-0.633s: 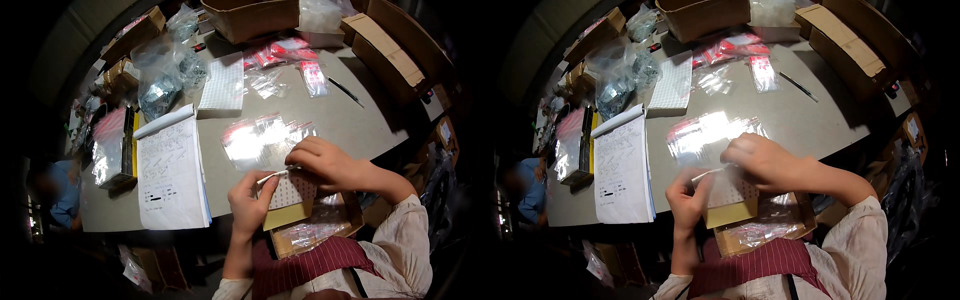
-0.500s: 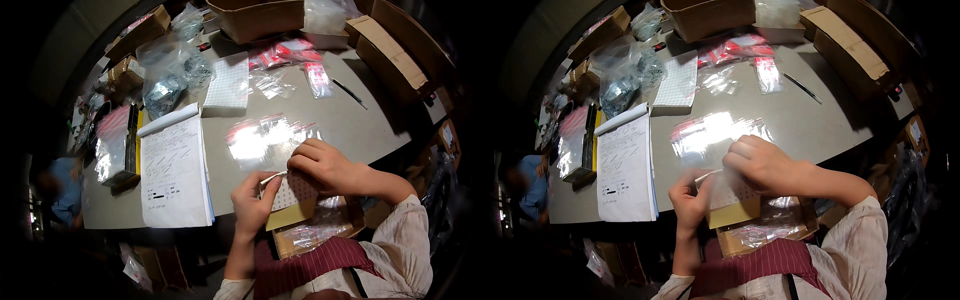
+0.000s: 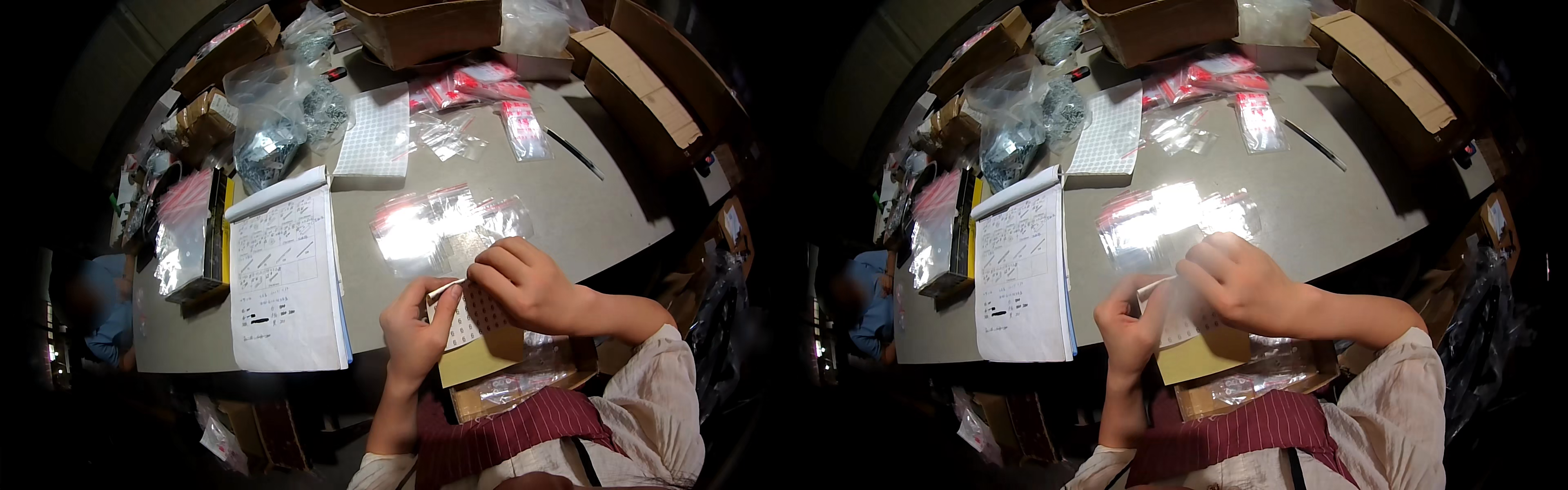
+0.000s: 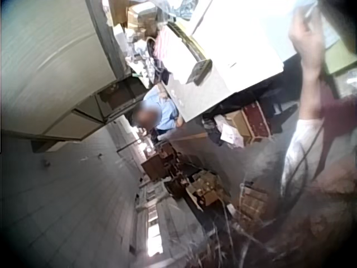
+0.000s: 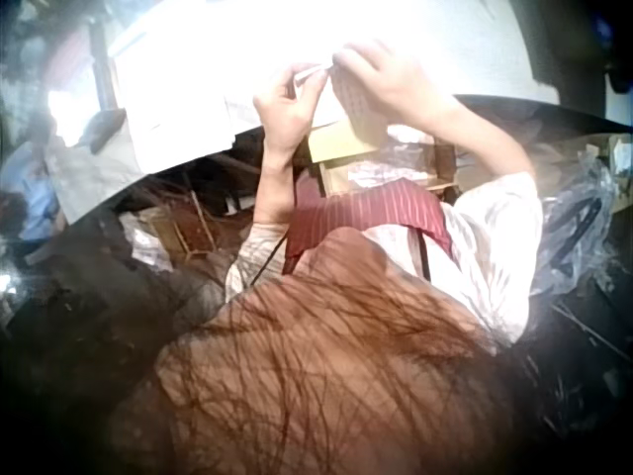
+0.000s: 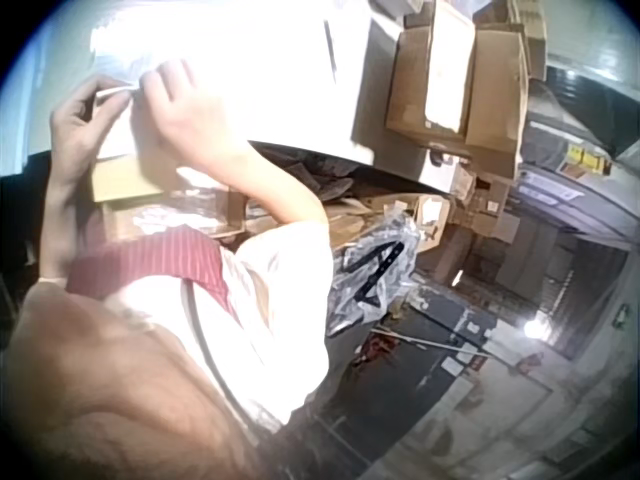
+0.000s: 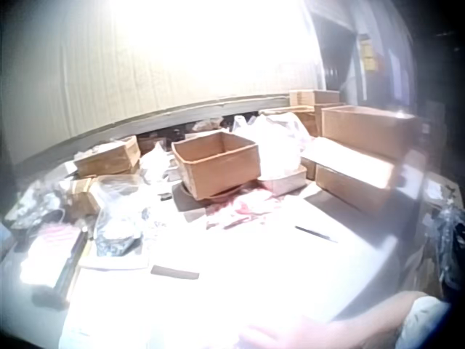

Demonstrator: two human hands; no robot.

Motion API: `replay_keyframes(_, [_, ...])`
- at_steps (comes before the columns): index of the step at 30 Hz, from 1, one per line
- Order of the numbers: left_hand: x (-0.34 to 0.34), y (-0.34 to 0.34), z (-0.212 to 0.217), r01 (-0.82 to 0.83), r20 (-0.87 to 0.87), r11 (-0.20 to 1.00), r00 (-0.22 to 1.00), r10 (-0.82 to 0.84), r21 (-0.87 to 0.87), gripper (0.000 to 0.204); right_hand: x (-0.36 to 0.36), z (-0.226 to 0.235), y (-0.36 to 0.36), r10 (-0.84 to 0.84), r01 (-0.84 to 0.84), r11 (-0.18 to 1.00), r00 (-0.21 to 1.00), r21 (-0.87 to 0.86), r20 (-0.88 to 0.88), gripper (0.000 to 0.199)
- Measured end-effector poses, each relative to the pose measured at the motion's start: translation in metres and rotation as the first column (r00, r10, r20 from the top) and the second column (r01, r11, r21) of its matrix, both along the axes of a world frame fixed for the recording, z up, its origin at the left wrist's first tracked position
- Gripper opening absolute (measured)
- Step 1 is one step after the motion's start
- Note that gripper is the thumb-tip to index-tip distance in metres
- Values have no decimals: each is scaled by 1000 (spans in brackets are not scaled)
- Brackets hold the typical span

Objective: The person repeatedly picks small items from a sheet and places them into clear plastic bags on a table. The person handles a yellow sheet with small round items and multiple small plastic bags, placing items into the bags one by one.

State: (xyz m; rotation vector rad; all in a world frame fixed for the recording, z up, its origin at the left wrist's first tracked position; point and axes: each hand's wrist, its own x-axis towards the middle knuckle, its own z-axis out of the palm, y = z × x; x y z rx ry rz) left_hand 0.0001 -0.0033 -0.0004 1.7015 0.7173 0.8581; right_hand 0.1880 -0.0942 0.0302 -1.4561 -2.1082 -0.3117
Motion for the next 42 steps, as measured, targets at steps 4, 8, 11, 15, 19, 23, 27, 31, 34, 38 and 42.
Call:
replay_keyframes(4, [2,-1,-2,-6,44,998,999,9,-64,13,0,-6,-1,17,-30,994,992,109,122,40])
replay_keyframes(8, [4,0,-2,-4,52,997,999,8,-76,15,7,-7,-6,69,-70,996,997,-48,-31,30])
replay_keyframes(11, [2,-1,1,-38,47,994,998,43,-100,17,25,10,-5,39,-104,978,942,-180,-334,20])
replay_keyframes(15, [4,-1,11,10,-24,997,1000,-12,-79,18,83,35,16,-325,35,835,836,-549,-442,21])
replay_keyframes(19, [0,4,10,121,11,988,993,-121,-98,19,98,33,34,-339,-41,650,878,-758,-337,24])
replay_keyframes(23, [-6,11,5,249,65,957,968,-242,-152,23,91,17,44,-361,147,723,913,-675,-188,32])
replay_keyframes(27, [-7,15,2,283,68,954,958,-277,-104,26,101,50,34,-453,408,524,877,-747,161,39])
replay_keyframes(31, [-7,12,18,204,-68,968,974,-216,-148,20,91,50,19,-348,284,762,938,-582,2,29])
replay_keyframes(34, [-2,12,11,156,-19,972,987,-162,-175,14,61,42,9,-99,-40,895,953,-443,-285,25])
replay_keyframes(38, [-5,9,10,97,-25,990,995,-100,-105,14,24,37,11,47,-189,875,949,-445,-313,38])
replay_keyframes(42, [-5,3,6,24,-19,998,1000,-25,-60,15,16,34,12,48,-160,914,955,-373,-292,41])
